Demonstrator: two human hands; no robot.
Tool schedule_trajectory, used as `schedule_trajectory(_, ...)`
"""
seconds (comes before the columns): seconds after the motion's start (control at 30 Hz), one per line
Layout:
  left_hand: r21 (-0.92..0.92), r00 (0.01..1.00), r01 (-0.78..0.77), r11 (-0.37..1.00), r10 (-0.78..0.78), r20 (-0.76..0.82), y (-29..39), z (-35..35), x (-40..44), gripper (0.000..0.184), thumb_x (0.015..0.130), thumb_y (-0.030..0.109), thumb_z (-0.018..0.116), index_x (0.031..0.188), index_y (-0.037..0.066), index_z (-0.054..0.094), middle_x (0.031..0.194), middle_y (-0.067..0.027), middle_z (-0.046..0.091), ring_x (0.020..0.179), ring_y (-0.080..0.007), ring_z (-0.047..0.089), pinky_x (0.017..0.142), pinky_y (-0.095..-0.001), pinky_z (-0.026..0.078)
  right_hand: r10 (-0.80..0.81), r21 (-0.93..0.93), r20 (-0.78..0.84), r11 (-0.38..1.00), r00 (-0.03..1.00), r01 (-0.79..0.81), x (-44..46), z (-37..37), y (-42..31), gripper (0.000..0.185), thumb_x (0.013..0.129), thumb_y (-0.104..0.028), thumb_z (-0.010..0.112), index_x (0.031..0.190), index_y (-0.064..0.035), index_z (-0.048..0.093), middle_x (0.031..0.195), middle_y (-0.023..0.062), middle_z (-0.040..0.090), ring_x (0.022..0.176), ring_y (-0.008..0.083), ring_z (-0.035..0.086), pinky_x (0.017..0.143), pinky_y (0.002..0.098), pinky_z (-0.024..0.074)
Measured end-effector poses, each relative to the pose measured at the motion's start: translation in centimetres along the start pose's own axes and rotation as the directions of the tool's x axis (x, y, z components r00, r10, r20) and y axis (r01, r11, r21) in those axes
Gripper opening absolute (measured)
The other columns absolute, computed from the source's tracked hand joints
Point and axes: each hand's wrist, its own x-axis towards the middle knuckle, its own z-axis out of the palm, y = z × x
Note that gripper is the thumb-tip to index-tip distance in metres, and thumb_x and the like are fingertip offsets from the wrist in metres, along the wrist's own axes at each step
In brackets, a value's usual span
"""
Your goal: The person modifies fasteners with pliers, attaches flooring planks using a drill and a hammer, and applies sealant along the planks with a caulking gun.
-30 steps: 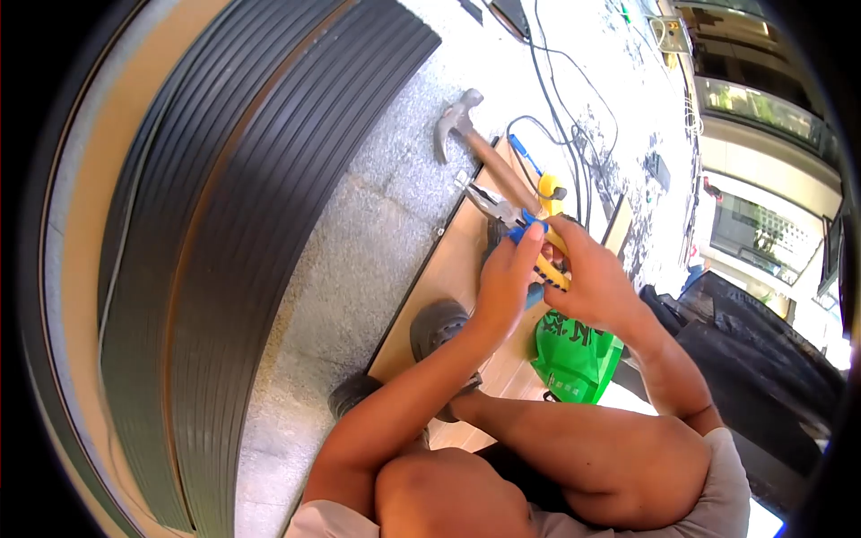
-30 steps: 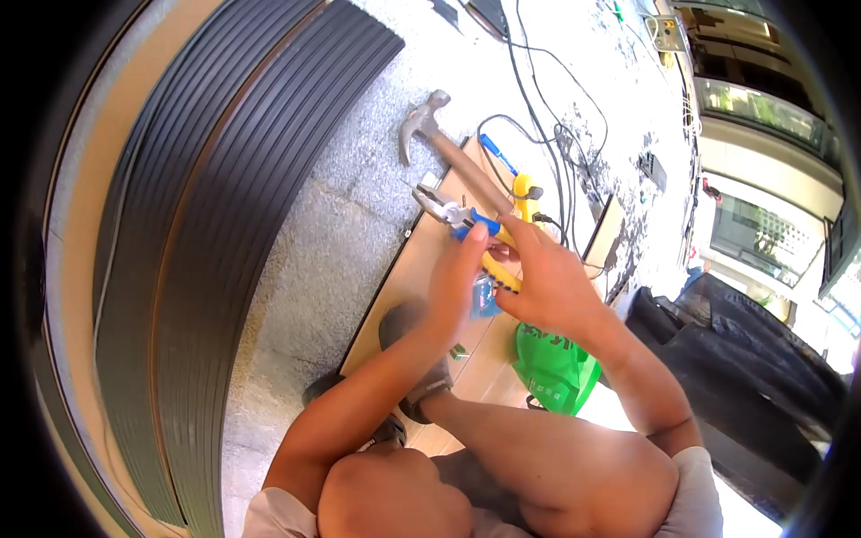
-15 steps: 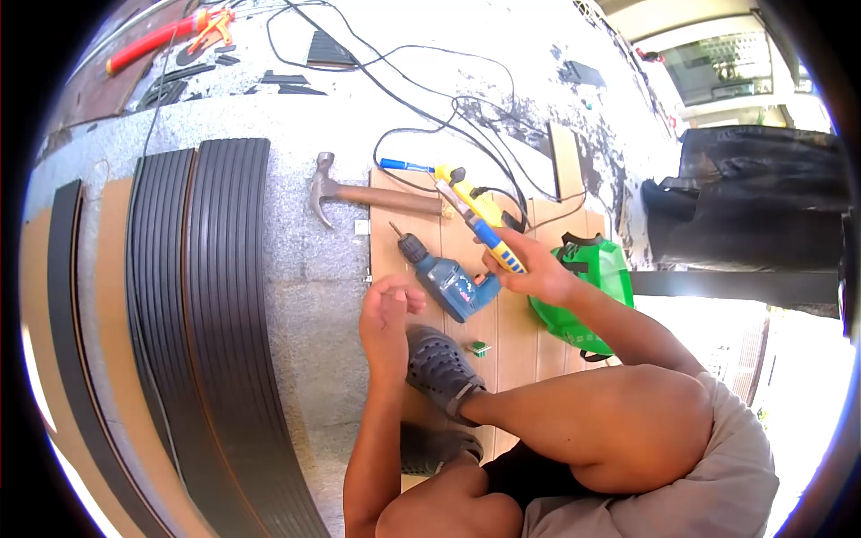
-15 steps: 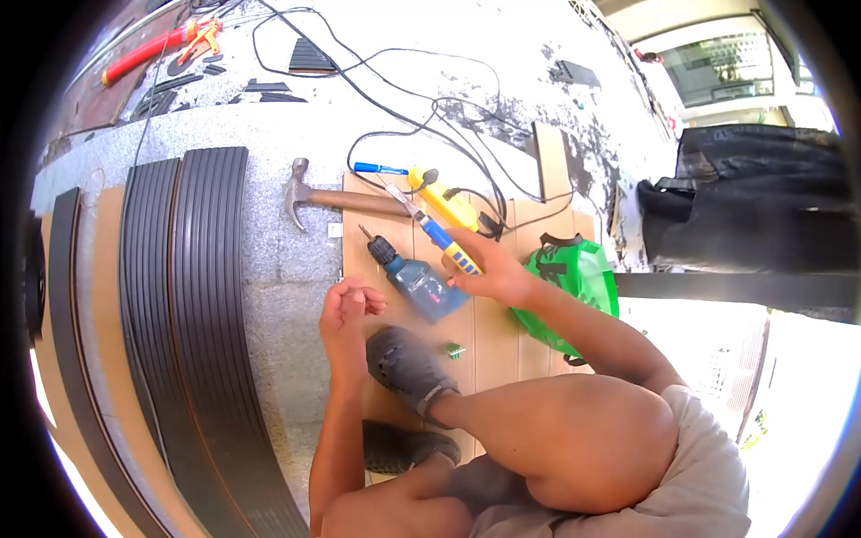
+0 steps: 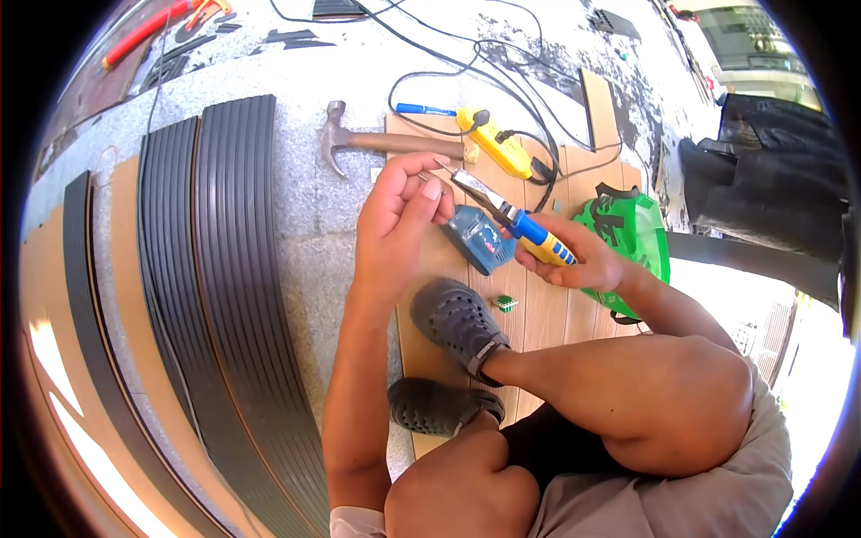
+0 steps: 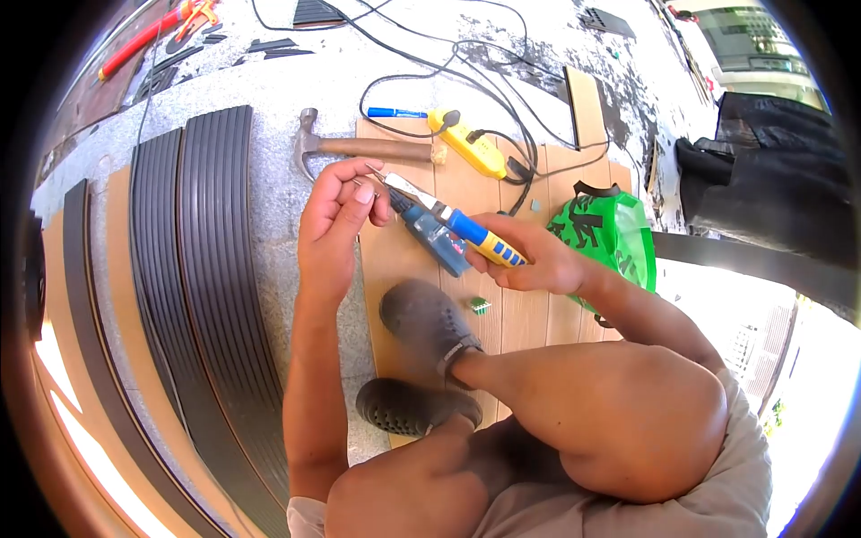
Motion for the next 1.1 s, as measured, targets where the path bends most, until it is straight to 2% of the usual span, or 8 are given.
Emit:
schedule_trajectory(0.1, 0.027, 1.0, 0.006, 1.0, -0.006, -0.009, 0.4, 0.1, 0.0, 0.02, 0.108, 0.014, 0.056, 0.124, 0.002, 0.06, 0.087, -0.0042, 0.062, 0.082, -0.0114, 0.057, 0.078, -0.0274, 0.046, -0.047, -0.023, 0.045, 0.999, 0.998, 0.048, 0.3, -0.3, 0.1, 0.078, 0.078, -0.011, 0.071, 0.152, -0.0027, 0.046, 0.116, 0.0062, 0.062, 0.083, 0.0068, 0.052, 0.07, 0.02, 0.043)
schedule_trajectory(0.23, 0.004, 1.0, -0.001, 1.0, 0.001, 0.023, 0.4, -0.7, -0.1, 0.017, 0.107, 0.008, 0.057, 0.123, 0.003, 0.06, 0.088, -0.0025, 0.064, 0.082, -0.0083, 0.058, 0.078, -0.0245, 0.047, -0.024, -0.026, 0.074, 0.999, 0.997, 0.026, 0.5, -0.5, -0.1, 0.076, 0.078, -0.012, 0.071, 0.149, -0.0019, 0.047, 0.112, 0.0065, 0.06, 0.084, 0.0086, 0.051, 0.07, 0.0212, 0.0427)
schedule_trajectory(0.3, 0.005, 1.0, 0.01, 1.0, -0.01, 0.006, 0.4, -0.7, -0.1, 0.016, 0.107, 0.008, 0.058, 0.121, 0.003, 0.06, 0.087, -0.0023, 0.064, 0.081, -0.0082, 0.058, 0.077, -0.0244, 0.047, -0.028, -0.016, 0.171, 0.999, 0.985, 0.032, 0.6, -0.9, 0.3, 0.075, 0.081, -0.005, 0.063, 0.153, -0.0043, 0.045, 0.11, 0.003, 0.056, 0.098, 0.0107, 0.051, 0.08, 0.0261, 0.0447)
schedule_trajectory(0.57, 0.012, 0.999, 0.037, 0.999, -0.037, -0.013, 0.1, -1.1, -0.3, 0.015, 0.107, 0.013, 0.059, 0.116, 0.002, 0.062, 0.083, -0.0027, 0.061, 0.078, -0.012, 0.058, 0.075, -0.0274, 0.045, 0.025, 0.051, 0.211, 0.998, 0.977, -0.036, 0.8, -0.9, 0.1, 0.072, 0.083, -0.011, 0.067, 0.152, -0.005, 0.046, 0.107, 0.0026, 0.056, 0.09, 0.0099, 0.052, 0.075, 0.0261, 0.0441)
schedule_trajectory(0.67, -0.035, 0.999, 0.03, 0.999, -0.03, -0.016, 0.1, -1.1, -0.3, 0.012, 0.106, 0.011, 0.06, 0.113, 0.002, 0.063, 0.083, -0.0026, 0.064, 0.079, -0.009, 0.06, 0.075, -0.0247, 0.047, 0.035, 0.132, 0.27, 0.989, 0.962, -0.073, 0.7, -1.1, 0.7, 0.073, 0.085, -0.019, 0.07, 0.152, -0.0037, 0.045, 0.104, 0.0056, 0.058, 0.077, 0.0102, 0.054, 0.072, 0.0273, 0.0452)
schedule_trajectory(0.73, -0.022, 1.0, 0.017, 1.0, -0.018, -0.022, 0.1, -0.9, -0.5, 0.016, 0.108, 0.013, 0.057, 0.113, 0.0, 0.063, 0.087, -0.0033, 0.06, 0.078, -0.0131, 0.058, 0.073, -0.0285, 0.046, -0.029, 0.28, 0.326, 0.958, 0.945, -0.067, 0.7, -0.9, 0.8, 0.08, 0.087, -0.032, 0.074, 0.153, 0.0, 0.041, 0.103, 0.0094, 0.06, 0.065, 0.0108, 0.053, 0.068, 0.0283, 0.0462)
schedule_trajectory(0.83, -0.022, 1.0, 0.01, 1.0, -0.01, -0.012, 0.2, -1.0, -0.6, 0.017, 0.108, 0.014, 0.055, 0.114, -0.001, 0.063, 0.089, -0.0034, 0.06, 0.077, -0.0135, 0.058, 0.072, -0.029, 0.046, 0.024, 0.261, 0.377, 0.956, 0.926, -0.132, 0.7, -0.8, 0.7, 0.091, 0.086, -0.047, 0.076, 0.153, 0.004, 0.04, 0.105, 0.0118, 0.061, 0.064, 0.0119, 0.054, 0.069, 0.0282, 0.0479)
schedule_trajectory(1.1, -0.026, 1.0, -0.017, 1.0, 0.017, -0.007, 0.7, -0.7, -0.8, 0.02, 0.11, 0.018, 0.054, 0.11, 0.0, 0.063, 0.087, -0.0058, 0.063, 0.07, -0.0146, 0.059, 0.07, -0.0294, 0.048, 0.024, 0.399, 0.5, 0.881, 0.866, -0.255, 0.7, -0.9, 0.4, 0.1, 0.082, -0.047, 0.075, 0.156, 0.0082, 0.035, 0.102, 0.0181, 0.065, 0.065, 0.0159, 0.063, 0.063, 0.0284, 0.0528)
